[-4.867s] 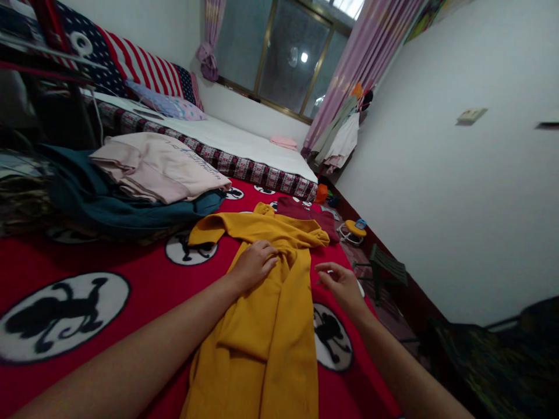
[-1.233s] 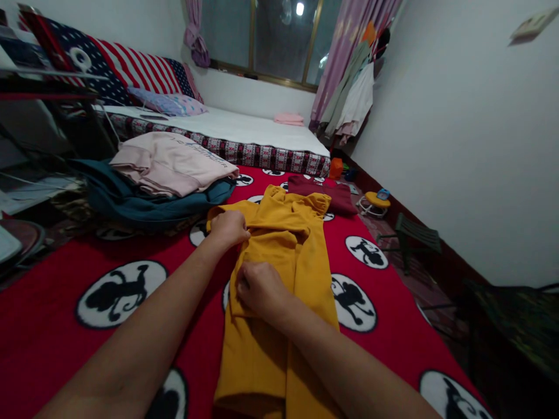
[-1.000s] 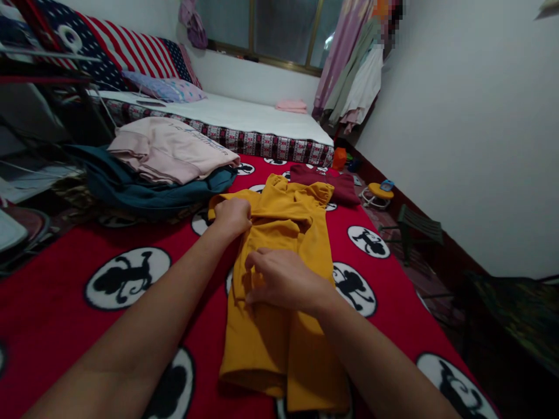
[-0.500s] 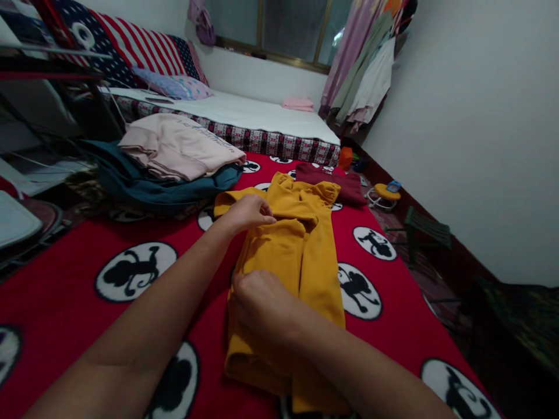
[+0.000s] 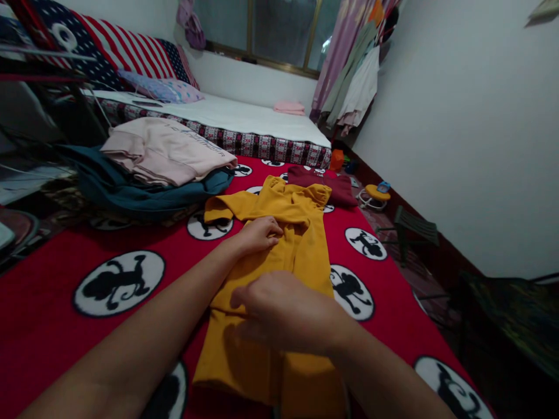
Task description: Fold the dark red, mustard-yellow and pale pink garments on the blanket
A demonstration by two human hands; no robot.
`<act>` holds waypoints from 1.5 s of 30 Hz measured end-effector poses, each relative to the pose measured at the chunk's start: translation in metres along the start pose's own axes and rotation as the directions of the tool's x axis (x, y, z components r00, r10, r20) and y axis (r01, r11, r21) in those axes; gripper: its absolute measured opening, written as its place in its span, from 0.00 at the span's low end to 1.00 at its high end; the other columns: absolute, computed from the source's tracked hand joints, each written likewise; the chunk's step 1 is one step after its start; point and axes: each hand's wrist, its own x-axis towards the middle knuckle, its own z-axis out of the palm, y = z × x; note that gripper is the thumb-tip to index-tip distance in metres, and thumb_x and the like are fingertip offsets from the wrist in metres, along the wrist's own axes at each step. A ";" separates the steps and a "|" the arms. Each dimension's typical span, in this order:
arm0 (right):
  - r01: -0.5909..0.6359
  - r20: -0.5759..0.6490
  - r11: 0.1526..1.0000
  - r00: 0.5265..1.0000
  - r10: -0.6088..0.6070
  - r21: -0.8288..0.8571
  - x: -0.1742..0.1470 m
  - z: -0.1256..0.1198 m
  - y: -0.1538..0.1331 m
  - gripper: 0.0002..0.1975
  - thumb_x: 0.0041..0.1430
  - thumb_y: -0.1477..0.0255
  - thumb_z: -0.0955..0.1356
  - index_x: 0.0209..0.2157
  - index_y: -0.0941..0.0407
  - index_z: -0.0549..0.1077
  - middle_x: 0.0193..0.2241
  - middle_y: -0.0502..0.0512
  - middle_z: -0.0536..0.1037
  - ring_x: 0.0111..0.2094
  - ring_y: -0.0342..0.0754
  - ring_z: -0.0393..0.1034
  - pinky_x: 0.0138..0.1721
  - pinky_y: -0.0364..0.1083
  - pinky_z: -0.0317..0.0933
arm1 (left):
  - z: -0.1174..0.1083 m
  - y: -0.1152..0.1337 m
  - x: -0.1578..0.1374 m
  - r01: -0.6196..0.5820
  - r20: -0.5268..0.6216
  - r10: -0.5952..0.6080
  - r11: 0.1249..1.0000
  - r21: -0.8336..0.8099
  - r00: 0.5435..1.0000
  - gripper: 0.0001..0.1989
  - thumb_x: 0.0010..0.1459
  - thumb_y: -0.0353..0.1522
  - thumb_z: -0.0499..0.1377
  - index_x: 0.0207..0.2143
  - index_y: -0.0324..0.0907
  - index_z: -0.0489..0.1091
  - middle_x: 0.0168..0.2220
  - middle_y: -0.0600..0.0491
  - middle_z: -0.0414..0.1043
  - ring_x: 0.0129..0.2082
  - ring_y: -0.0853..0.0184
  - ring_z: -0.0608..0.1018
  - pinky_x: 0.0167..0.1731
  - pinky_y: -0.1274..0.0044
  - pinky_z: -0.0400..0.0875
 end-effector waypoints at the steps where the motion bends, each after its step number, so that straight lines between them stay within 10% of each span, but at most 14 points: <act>1: -0.070 -0.049 0.998 0.996 0.070 0.002 -0.004 -0.010 0.010 0.09 0.57 0.67 0.69 0.38 0.56 0.76 0.32 0.53 0.79 0.30 0.46 0.71 0.27 0.42 0.52 | 0.002 0.001 0.000 -0.022 0.005 0.022 1.000 0.017 1.000 0.10 0.51 0.31 0.60 0.35 0.43 0.80 0.39 0.49 0.77 0.39 0.63 0.76 0.40 0.77 0.68; 3: -0.264 -0.195 0.964 0.945 0.262 0.019 -0.009 -0.026 0.038 0.08 0.56 0.70 0.69 0.38 0.55 0.77 0.32 0.52 0.79 0.31 0.45 0.71 0.30 0.41 0.53 | 0.005 0.004 0.000 -0.044 0.026 0.043 0.998 0.046 0.999 0.10 0.53 0.31 0.58 0.33 0.42 0.79 0.36 0.49 0.77 0.36 0.63 0.76 0.38 0.76 0.68; 6: -0.558 -0.422 0.827 0.736 0.529 0.064 -0.011 -0.037 0.088 0.08 0.56 0.73 0.67 0.35 0.54 0.78 0.32 0.52 0.80 0.33 0.45 0.71 0.32 0.42 0.56 | 0.006 0.007 -0.002 0.063 -0.138 -0.048 0.992 0.106 0.989 0.11 0.56 0.31 0.56 0.35 0.43 0.78 0.37 0.49 0.76 0.38 0.63 0.76 0.38 0.76 0.67; 10: -0.691 -0.511 0.706 0.555 0.656 0.155 -0.012 -0.030 0.139 0.08 0.54 0.73 0.67 0.33 0.55 0.79 0.32 0.54 0.80 0.34 0.46 0.72 0.36 0.42 0.59 | 0.007 0.001 -0.004 0.284 -0.391 -0.198 0.943 0.175 0.899 0.19 0.59 0.30 0.55 0.53 0.46 0.70 0.49 0.48 0.70 0.42 0.62 0.76 0.41 0.75 0.69; 13: -0.652 -0.475 0.730 0.586 0.656 0.204 -0.011 -0.019 0.152 0.08 0.53 0.72 0.68 0.33 0.56 0.81 0.35 0.55 0.80 0.34 0.46 0.72 0.36 0.42 0.60 | 0.008 -0.012 -0.003 0.356 -0.412 -0.238 0.903 0.240 0.880 0.27 0.57 0.30 0.57 0.60 0.50 0.63 0.53 0.47 0.66 0.41 0.60 0.77 0.39 0.74 0.70; 18: -0.568 -0.376 0.795 0.703 0.604 0.214 -0.006 -0.010 0.151 0.09 0.52 0.74 0.67 0.32 0.56 0.81 0.33 0.54 0.81 0.35 0.46 0.73 0.35 0.41 0.60 | 0.003 -0.030 0.000 0.276 -0.385 -0.200 0.949 0.151 0.901 0.14 0.61 0.31 0.53 0.42 0.44 0.78 0.41 0.49 0.75 0.41 0.62 0.77 0.43 0.75 0.69; 23: -0.581 -0.476 0.746 0.580 0.661 0.327 -0.005 -0.009 0.158 0.12 0.54 0.71 0.67 0.38 0.57 0.80 0.34 0.54 0.81 0.34 0.46 0.73 0.36 0.42 0.61 | -0.018 -0.032 -0.004 0.238 -0.596 -0.109 0.961 0.143 0.796 0.15 0.60 0.28 0.51 0.42 0.42 0.76 0.45 0.48 0.74 0.46 0.64 0.74 0.49 0.77 0.67; 30: -0.678 -0.516 0.727 0.587 0.624 0.108 0.006 0.025 0.171 0.12 0.58 0.67 0.67 0.42 0.57 0.76 0.44 0.57 0.76 0.45 0.49 0.68 0.42 0.43 0.59 | -0.028 -0.027 -0.007 0.507 -0.329 -0.398 0.769 0.390 0.857 0.13 0.54 0.29 0.53 0.31 0.43 0.79 0.36 0.45 0.77 0.41 0.55 0.77 0.36 0.72 0.70; 37: -0.595 -0.724 0.780 0.449 0.523 0.194 0.013 0.049 0.178 0.13 0.63 0.60 0.65 0.39 0.55 0.74 0.40 0.57 0.74 0.44 0.51 0.67 0.41 0.45 0.60 | -0.024 -0.037 0.020 0.353 -0.544 -0.173 0.903 0.245 0.821 0.18 0.56 0.26 0.52 0.47 0.41 0.74 0.47 0.47 0.74 0.49 0.60 0.74 0.51 0.72 0.67; 45: -0.414 -0.742 0.871 0.489 0.459 0.266 0.007 0.049 0.181 0.13 0.66 0.63 0.62 0.36 0.55 0.74 0.38 0.56 0.75 0.42 0.49 0.68 0.43 0.46 0.61 | -0.027 -0.072 0.082 0.299 -0.334 -0.225 0.935 0.190 0.915 0.27 0.55 0.36 0.61 0.57 0.41 0.66 0.53 0.45 0.72 0.52 0.57 0.74 0.49 0.72 0.68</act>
